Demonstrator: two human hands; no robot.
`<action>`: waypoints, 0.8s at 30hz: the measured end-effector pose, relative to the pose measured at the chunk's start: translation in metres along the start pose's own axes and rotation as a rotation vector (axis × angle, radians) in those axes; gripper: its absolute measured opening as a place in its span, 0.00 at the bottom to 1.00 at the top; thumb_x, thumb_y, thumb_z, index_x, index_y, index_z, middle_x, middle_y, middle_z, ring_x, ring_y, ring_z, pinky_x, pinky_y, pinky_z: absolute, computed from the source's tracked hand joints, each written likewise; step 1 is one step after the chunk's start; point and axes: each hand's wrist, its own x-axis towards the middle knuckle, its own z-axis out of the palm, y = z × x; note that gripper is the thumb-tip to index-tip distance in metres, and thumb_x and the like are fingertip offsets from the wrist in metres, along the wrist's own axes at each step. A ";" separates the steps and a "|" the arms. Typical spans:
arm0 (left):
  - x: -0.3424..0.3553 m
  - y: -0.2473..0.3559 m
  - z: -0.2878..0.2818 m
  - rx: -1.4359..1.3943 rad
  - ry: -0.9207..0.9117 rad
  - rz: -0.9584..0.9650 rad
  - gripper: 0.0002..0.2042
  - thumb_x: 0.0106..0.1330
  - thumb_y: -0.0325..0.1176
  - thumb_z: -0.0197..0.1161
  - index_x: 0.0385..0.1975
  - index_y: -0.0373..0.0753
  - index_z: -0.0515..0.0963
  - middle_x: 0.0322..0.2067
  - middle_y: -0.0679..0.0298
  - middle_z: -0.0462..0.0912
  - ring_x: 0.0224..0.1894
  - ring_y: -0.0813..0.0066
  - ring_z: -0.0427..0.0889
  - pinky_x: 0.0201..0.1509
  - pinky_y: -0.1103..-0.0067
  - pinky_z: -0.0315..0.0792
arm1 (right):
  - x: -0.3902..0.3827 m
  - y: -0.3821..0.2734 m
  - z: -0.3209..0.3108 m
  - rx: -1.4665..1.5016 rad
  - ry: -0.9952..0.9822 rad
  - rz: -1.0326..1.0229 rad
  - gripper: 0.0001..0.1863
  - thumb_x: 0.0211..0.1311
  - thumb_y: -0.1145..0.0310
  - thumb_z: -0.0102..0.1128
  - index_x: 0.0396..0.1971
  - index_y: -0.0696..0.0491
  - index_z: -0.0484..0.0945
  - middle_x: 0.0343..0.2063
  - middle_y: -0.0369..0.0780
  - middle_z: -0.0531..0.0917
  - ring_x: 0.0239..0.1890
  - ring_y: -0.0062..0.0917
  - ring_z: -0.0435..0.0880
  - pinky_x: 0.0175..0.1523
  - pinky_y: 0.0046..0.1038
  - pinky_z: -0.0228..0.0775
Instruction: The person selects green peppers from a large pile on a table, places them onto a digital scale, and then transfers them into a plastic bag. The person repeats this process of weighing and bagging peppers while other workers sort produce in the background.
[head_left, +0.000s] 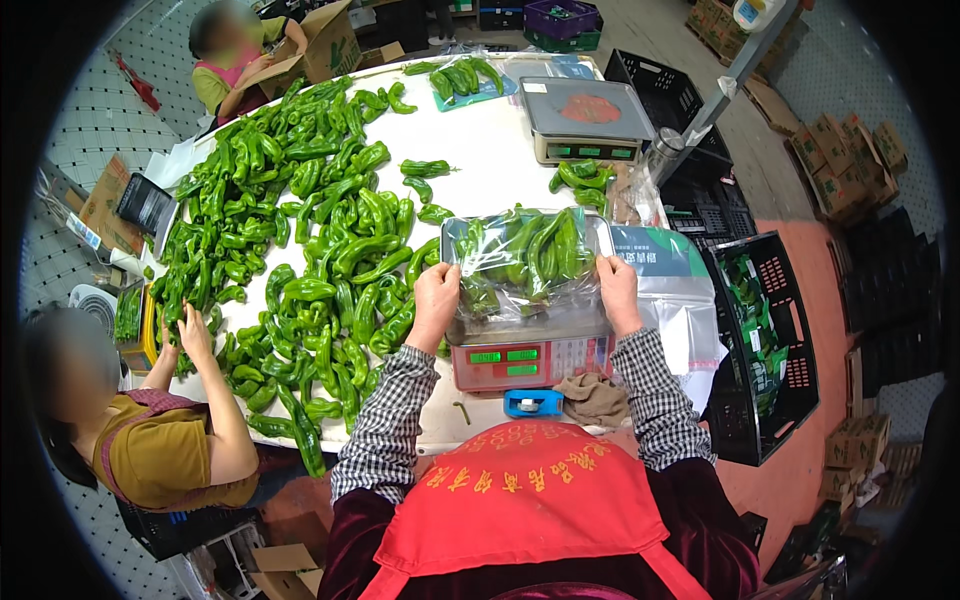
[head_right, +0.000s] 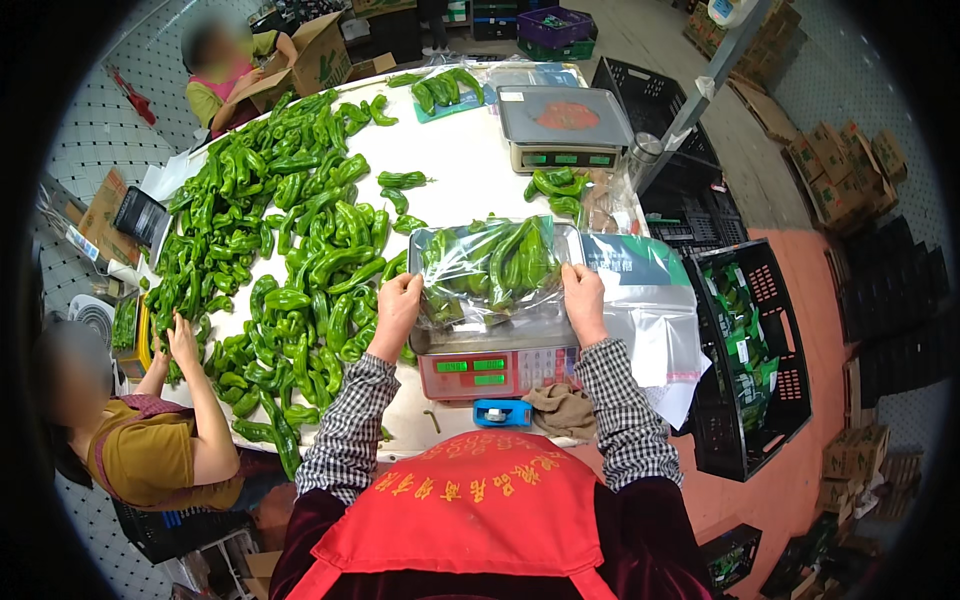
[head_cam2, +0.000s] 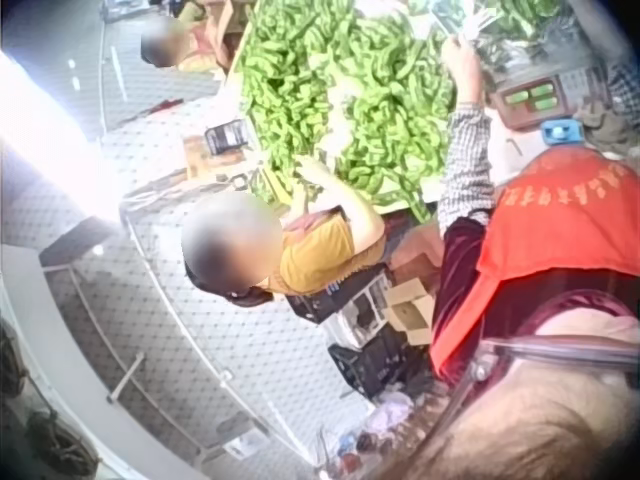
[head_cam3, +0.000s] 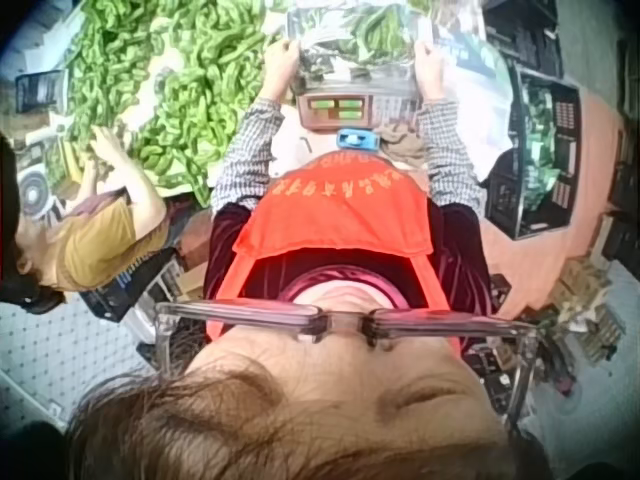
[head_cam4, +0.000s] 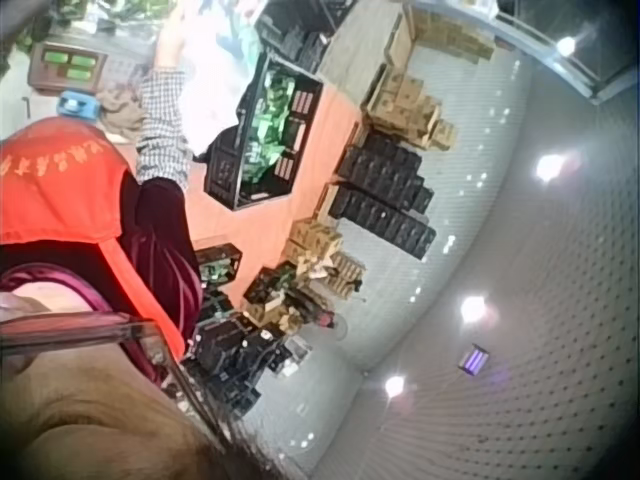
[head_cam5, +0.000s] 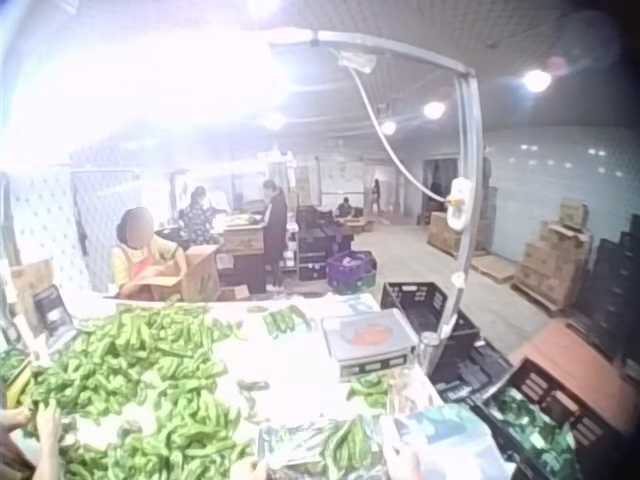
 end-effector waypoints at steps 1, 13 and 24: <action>0.003 0.001 0.002 0.003 0.013 0.010 0.14 0.69 0.35 0.65 0.25 0.30 0.76 0.22 0.52 0.80 0.24 0.60 0.78 0.31 0.66 0.71 | 0.004 0.009 0.002 0.147 0.004 -0.016 0.17 0.72 0.59 0.62 0.33 0.61 0.79 0.36 0.41 0.83 0.36 0.22 0.79 0.38 0.29 0.71; 0.011 0.025 -0.006 0.487 0.013 0.152 0.10 0.65 0.34 0.67 0.38 0.36 0.76 0.33 0.49 0.85 0.38 0.44 0.84 0.41 0.56 0.76 | 0.013 -0.038 -0.011 0.470 -0.476 0.299 0.28 0.70 0.52 0.66 0.54 0.64 0.78 0.41 0.39 0.84 0.39 0.18 0.79 0.37 0.22 0.70; 0.008 0.007 -0.006 0.616 0.094 0.361 0.13 0.65 0.34 0.67 0.45 0.39 0.76 0.41 0.52 0.80 0.40 0.46 0.84 0.42 0.57 0.78 | 0.026 -0.017 0.009 0.749 -0.480 0.197 0.28 0.68 0.60 0.68 0.58 0.62 0.71 0.39 0.37 0.80 0.37 0.19 0.78 0.34 0.25 0.73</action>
